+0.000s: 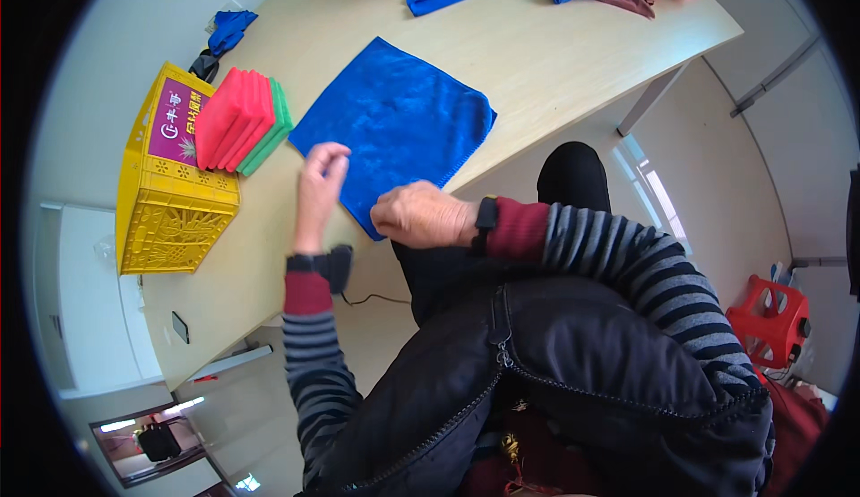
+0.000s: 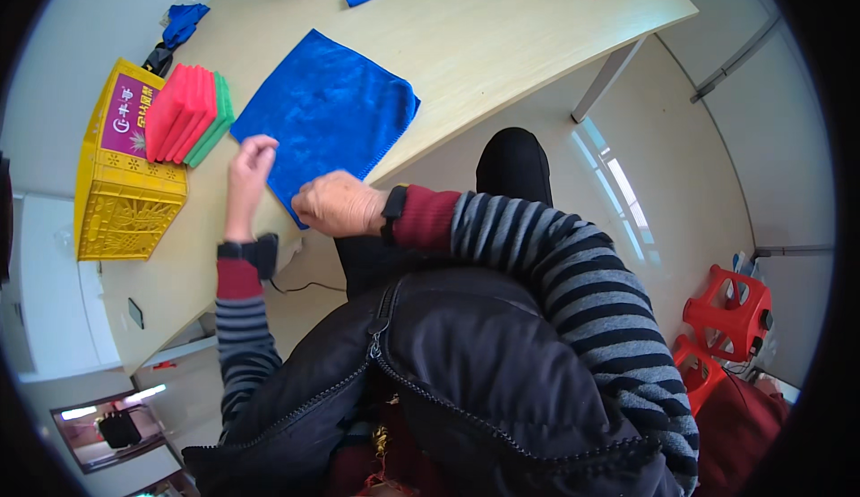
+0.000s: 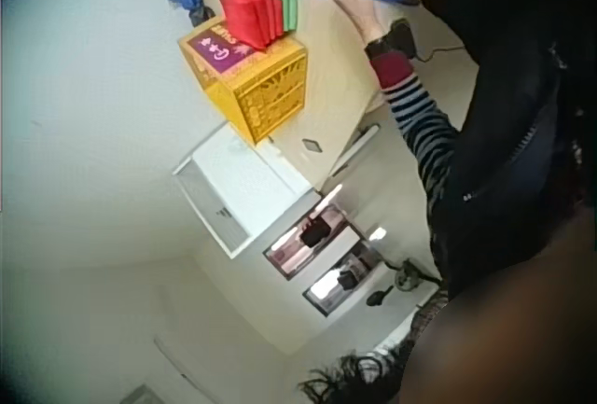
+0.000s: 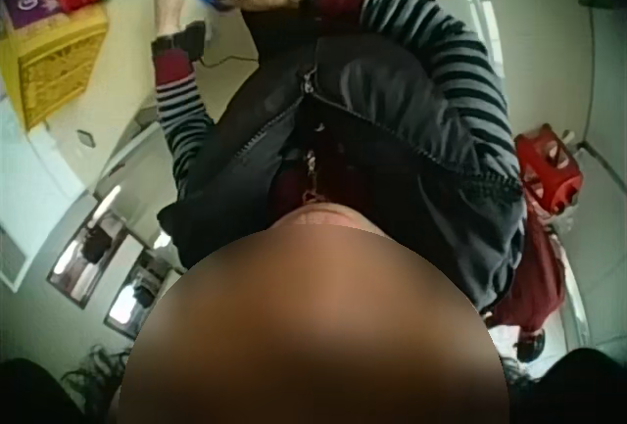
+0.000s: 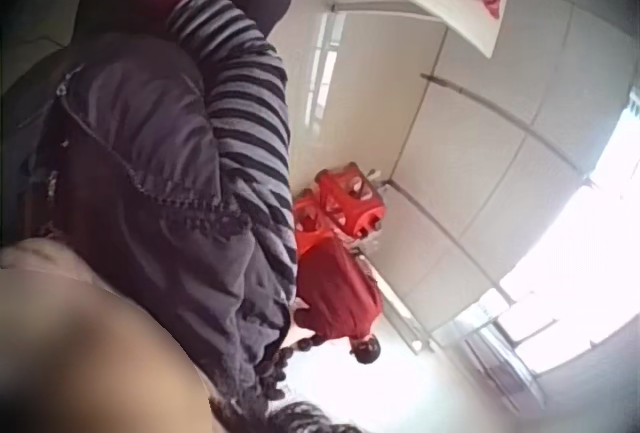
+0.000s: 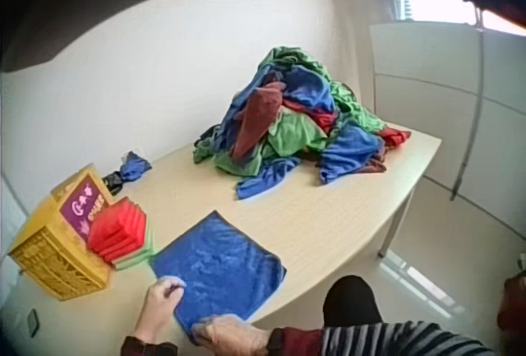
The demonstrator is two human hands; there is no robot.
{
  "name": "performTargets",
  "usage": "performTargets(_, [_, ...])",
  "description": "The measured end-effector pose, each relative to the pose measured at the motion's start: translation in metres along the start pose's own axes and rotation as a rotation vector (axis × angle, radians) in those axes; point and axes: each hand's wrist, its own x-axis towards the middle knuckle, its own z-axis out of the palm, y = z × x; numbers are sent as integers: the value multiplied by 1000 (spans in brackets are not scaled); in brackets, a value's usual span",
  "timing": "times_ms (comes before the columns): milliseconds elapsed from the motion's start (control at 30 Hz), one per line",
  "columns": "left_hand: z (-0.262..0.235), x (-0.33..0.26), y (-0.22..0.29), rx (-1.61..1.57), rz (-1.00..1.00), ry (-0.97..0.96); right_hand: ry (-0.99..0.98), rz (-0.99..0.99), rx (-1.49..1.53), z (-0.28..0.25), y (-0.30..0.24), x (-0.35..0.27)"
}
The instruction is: Folding various colored cloths on a table and organizing them.
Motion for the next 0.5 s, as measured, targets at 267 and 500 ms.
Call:
performTargets(267, [85, -111, 44, 498, 192, 88, 318, 575, -297, -79, 123, -66])
performTargets(500, [89, -124, 14, 486, 186, 186, 121, 602, -426, -65, 155, -45])
